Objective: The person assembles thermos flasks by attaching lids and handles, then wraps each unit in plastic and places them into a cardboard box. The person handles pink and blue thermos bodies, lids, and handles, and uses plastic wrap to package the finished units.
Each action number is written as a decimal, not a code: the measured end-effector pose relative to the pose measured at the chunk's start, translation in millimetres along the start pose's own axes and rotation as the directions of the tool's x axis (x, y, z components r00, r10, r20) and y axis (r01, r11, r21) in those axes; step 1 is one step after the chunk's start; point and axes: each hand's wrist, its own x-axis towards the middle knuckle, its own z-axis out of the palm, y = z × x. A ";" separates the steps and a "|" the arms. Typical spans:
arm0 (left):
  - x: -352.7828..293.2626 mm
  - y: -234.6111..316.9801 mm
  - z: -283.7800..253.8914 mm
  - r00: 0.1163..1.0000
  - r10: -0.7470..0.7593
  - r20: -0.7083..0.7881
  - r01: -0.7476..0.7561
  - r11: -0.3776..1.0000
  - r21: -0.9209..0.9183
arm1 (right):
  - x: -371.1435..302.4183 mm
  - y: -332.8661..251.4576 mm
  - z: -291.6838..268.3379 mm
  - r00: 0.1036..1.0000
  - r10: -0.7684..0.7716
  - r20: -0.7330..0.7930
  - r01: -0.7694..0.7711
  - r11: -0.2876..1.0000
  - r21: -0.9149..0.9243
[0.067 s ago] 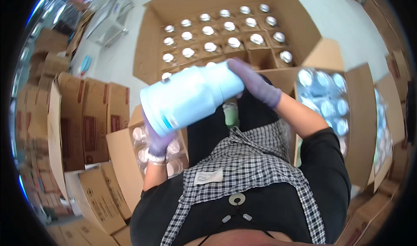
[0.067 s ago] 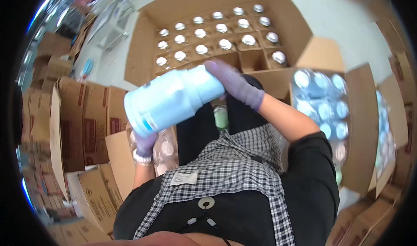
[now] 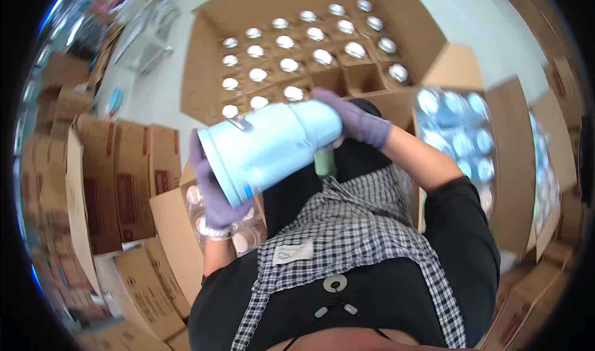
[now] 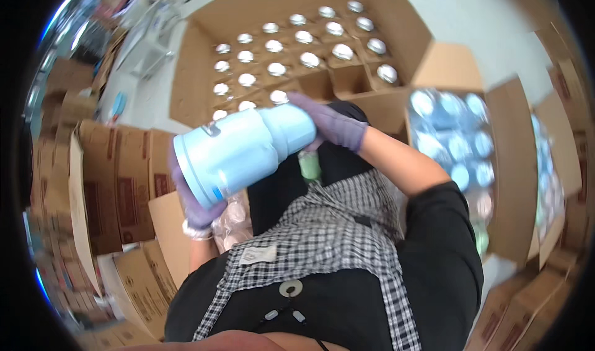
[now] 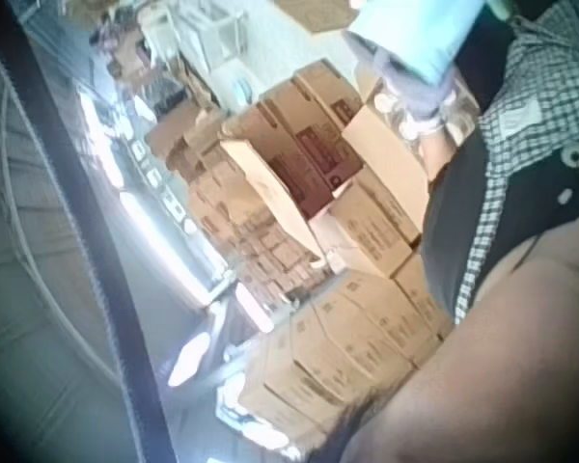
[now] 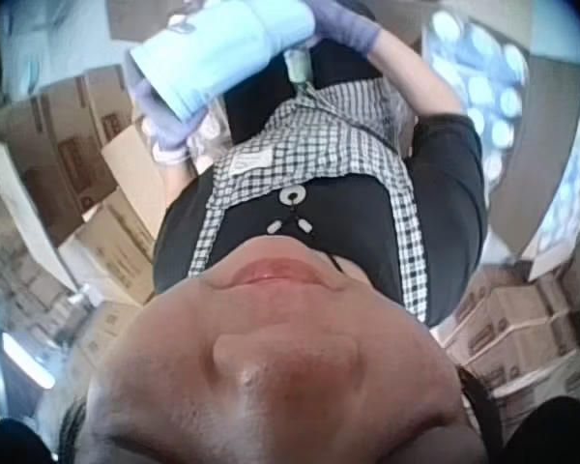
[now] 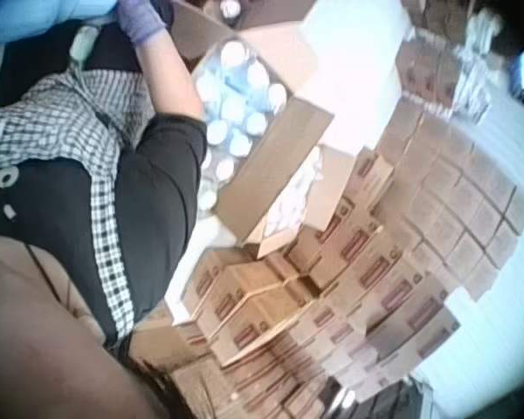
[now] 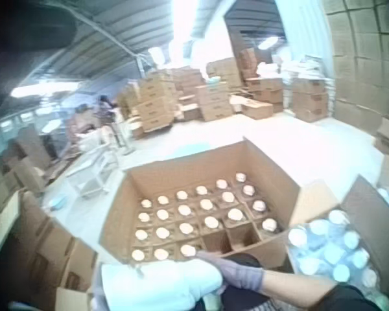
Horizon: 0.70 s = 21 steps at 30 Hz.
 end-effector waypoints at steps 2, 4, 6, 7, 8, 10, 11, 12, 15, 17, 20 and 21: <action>12.9 10.6 -5.4 0.985 0.140 0.105 -0.153 0.980 0.127 | 1.8 51.3 1.8 0.998 -0.062 0.005 0.060 0.979 0.197; -8.2 7.9 -24.8 0.993 -0.112 0.047 0.106 0.987 0.121 | -10.3 62.0 16.7 0.968 -0.237 0.077 0.203 0.929 0.310; -38.0 -18.0 -58.6 0.858 -0.513 -0.026 0.507 0.836 0.210 | -34.4 62.1 32.8 0.868 -0.496 0.008 0.495 0.867 0.049; -59.8 -36.3 -69.9 0.832 -0.554 -0.031 0.543 0.825 -0.154 | -49.3 58.1 41.4 0.778 -0.626 -0.050 0.605 0.769 -0.208; -74.2 -49.7 -73.5 0.803 -0.596 -0.016 0.510 0.700 -0.499 | -63.8 55.5 51.6 0.645 -0.762 -0.061 0.648 0.587 -0.484; -59.4 -33.5 -62.5 0.862 -0.507 -0.017 0.492 0.843 -0.218 | -39.6 73.7 46.5 0.531 -0.818 -0.221 0.716 0.572 -0.400; -47.1 -17.1 -55.5 0.915 -0.404 0.009 0.404 0.913 -0.059 | -25.4 79.8 37.8 0.579 -0.772 -0.262 0.766 0.625 -0.149; -45.9 -19.2 -57.6 0.961 -0.265 0.082 0.269 0.962 -0.046 | -15.8 87.6 32.8 0.640 -0.723 -0.262 0.764 0.635 0.113; -39.7 -24.8 -45.2 0.973 -0.173 0.153 0.182 0.982 -0.045 | -34.8 51.1 19.6 0.565 -0.734 -0.378 0.813 0.572 0.105; -27.6 -17.7 -20.9 0.941 -0.261 0.214 0.274 0.961 -0.029 | -42.2 27.8 -11.0 0.380 -0.838 -0.393 0.895 0.439 -0.072; -9.2 8.1 -12.7 0.874 -0.236 0.425 0.393 0.858 -0.331 | -107.2 -26.9 -3.2 0.299 -0.934 -0.196 0.712 0.355 -0.606; -5.9 24.0 7.9 0.888 -0.333 0.318 0.420 0.868 -0.264 | -114.6 -36.3 7.1 0.358 -0.931 -0.078 0.502 0.263 -0.824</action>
